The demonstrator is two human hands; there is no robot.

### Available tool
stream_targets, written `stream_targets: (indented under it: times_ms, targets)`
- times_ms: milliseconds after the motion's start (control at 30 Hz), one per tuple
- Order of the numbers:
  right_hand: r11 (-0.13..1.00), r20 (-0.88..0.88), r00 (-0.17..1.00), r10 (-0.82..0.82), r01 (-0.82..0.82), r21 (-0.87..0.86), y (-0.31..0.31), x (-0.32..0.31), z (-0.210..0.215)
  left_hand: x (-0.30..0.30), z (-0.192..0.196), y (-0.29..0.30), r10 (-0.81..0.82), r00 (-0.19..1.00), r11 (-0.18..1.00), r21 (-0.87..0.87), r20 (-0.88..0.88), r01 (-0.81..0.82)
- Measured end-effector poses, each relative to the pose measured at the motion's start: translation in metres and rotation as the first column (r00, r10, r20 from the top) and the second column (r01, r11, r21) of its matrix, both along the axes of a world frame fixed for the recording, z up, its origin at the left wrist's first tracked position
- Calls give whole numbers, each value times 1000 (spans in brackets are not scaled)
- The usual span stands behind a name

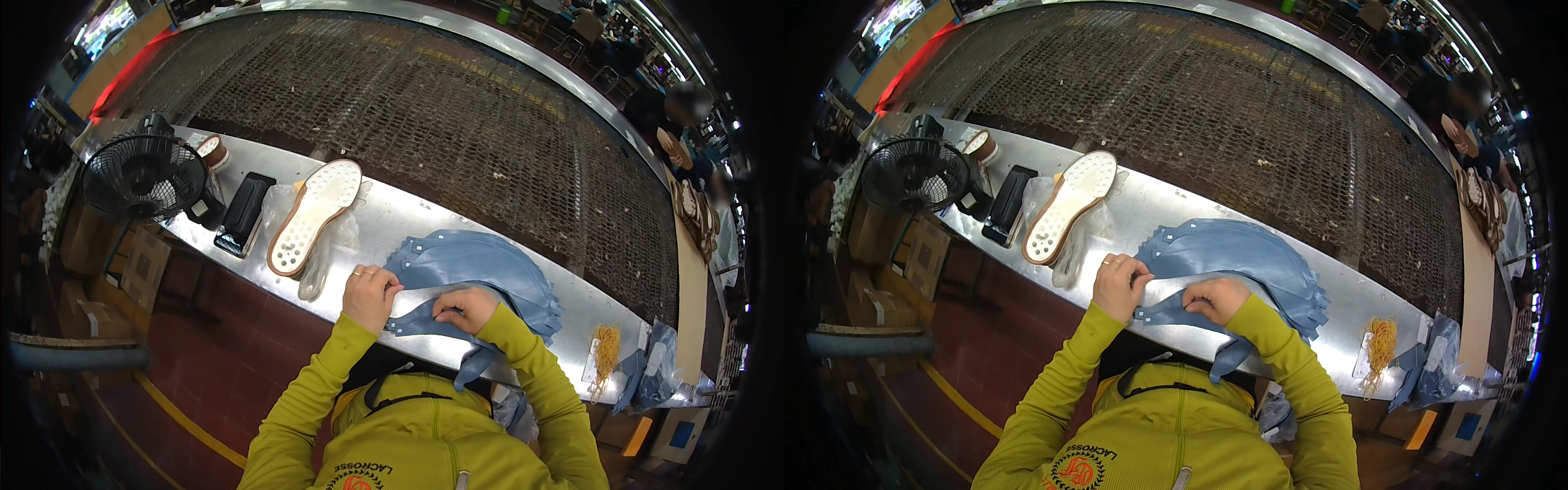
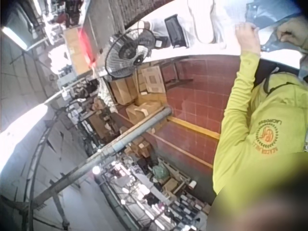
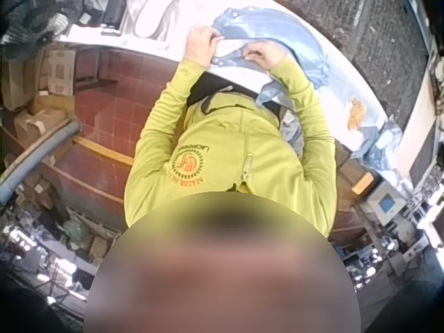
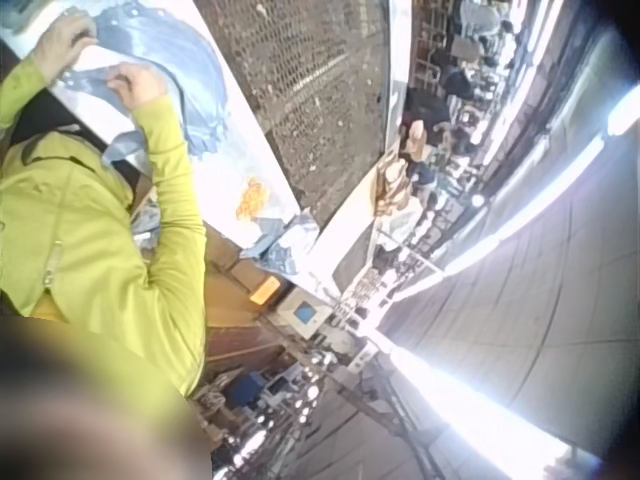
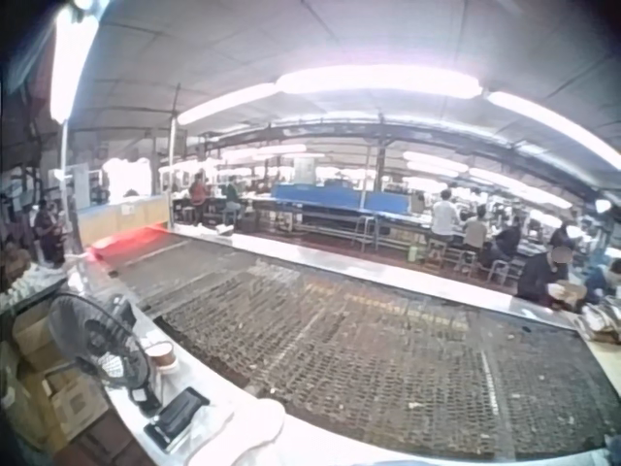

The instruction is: The person unpacks a plastic bag containing blue fabric pieces on a metal workbench. They remove the pieces one by one, unfold them, and arrange them in a neat stack. The person then picks up a small white paper tag and folds it.

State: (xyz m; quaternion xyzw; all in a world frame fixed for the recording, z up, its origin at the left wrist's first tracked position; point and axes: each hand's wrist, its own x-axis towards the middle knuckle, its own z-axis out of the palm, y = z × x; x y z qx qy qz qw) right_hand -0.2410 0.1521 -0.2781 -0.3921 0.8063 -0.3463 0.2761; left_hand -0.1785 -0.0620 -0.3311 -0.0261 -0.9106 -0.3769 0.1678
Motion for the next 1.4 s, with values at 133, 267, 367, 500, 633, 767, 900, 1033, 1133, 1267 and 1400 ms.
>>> stream_targets:
  times_ms: [133, 267, 367, 500, 633, 767, 900, 1033, 1133, 1267, 1400]
  targets:
    - [998, 50, 999, 1, 3, -70, 5, 10, 29, -4, 1, 7, -36, 996, 997, 73, 83, 30]
    - [964, 147, 965, -219, 237, -124, 66, 30, 86, -2, 3, 6, 99, 993, 994, 31, 62, -101]
    - [738, 116, 801, -587, 588, -331, 128, 55, 123, -3, 2, 4, 87, 996, 996, 35, 25, -88]
    - [508, 73, 545, -835, 815, -278, 214, 78, 146, -9, 1, 0, -10, 1000, 999, 50, 14, 9]
    - [355, -195, 360, -913, 933, 57, 289, 63, 87, -17, 14, -4, -141, 990, 973, 182, -6, 140]
    - [291, -363, 299, -883, 954, 76, 326, 33, -2, -21, 34, -5, -186, 982, 975, 118, -18, 187]
    - [294, -303, 279, -911, 956, -6, 312, 13, -33, -21, 45, -2, -152, 988, 976, 158, 21, 147]
    - [444, -812, 273, -515, 896, 19, 271, 11, -12, -20, 45, 0, -123, 988, 986, 127, 93, 110]
    - [567, -601, 375, -706, 807, -162, 221, 20, -1, -20, 48, 3, -182, 982, 979, 106, 45, 176]
    - [787, -314, 729, -608, 607, -114, 145, 42, -5, -14, 63, 9, -358, 925, 934, -52, -126, 355]
    - [711, -365, 640, -677, 696, -99, 115, 46, -9, -6, 71, 11, -505, 847, 863, -69, -164, 501]
